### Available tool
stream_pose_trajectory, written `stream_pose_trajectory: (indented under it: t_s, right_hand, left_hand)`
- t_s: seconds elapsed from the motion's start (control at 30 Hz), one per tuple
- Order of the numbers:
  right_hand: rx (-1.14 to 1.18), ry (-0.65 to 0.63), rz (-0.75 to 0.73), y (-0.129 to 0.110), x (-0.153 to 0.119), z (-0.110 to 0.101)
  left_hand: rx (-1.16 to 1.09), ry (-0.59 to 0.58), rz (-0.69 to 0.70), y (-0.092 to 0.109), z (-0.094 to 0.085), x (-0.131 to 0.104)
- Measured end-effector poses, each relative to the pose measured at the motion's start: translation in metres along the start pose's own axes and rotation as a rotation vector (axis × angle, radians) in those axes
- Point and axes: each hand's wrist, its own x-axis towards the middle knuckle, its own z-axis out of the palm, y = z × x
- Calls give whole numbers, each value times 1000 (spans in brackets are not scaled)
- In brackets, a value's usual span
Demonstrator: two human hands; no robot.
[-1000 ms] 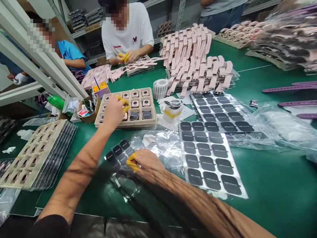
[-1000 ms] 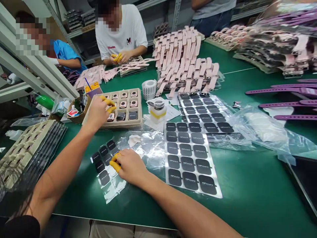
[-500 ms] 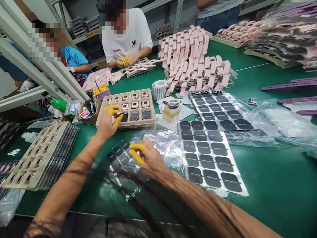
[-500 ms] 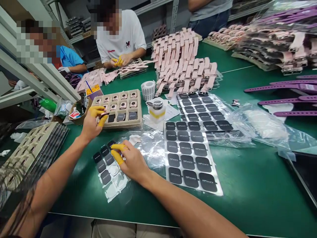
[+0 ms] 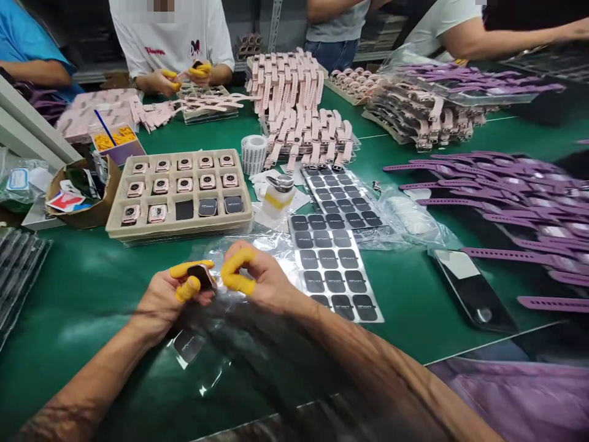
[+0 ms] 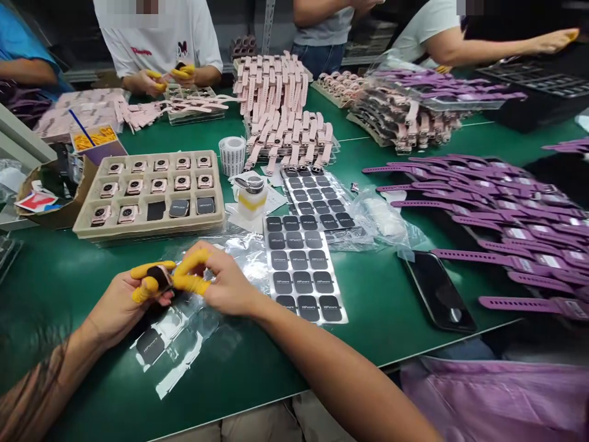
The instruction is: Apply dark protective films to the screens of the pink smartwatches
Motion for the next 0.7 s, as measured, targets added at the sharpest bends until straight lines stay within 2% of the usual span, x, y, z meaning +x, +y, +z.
stream_pose_trajectory:
  t_s: [0.07, 0.1, 0.17, 0.23, 0.3, 0.37, 0.53, 0.7]
  right_hand:
    - [77, -47, 245, -9, 6, -19]
    - [-11, -98, 361, -11, 9, -30]
    - [-443, -139, 515, -12, 12, -49]
    - [-898, -105, 547, -7, 11, -59]
    - [-1174, -31, 461, 0, 7, -57]
    - [-1246, 37, 301, 9, 2, -47]
    - [-1103, 40, -20, 26, -1, -24]
    - [-824, 161, -244, 13, -2, -18]
  left_hand:
    - [18, 52, 85, 1, -1, 2]
    - [30, 66, 119, 1, -2, 3]
    - [39, 76, 162, 0, -2, 7]
    - [28, 59, 183, -4, -2, 11]
    - [11, 23, 183, -7, -2, 13]
    - [-5, -18, 163, -10, -3, 14]
    - [-7, -86, 123, -14, -2, 9]
    - [-3, -118, 132, -21, 2, 8]
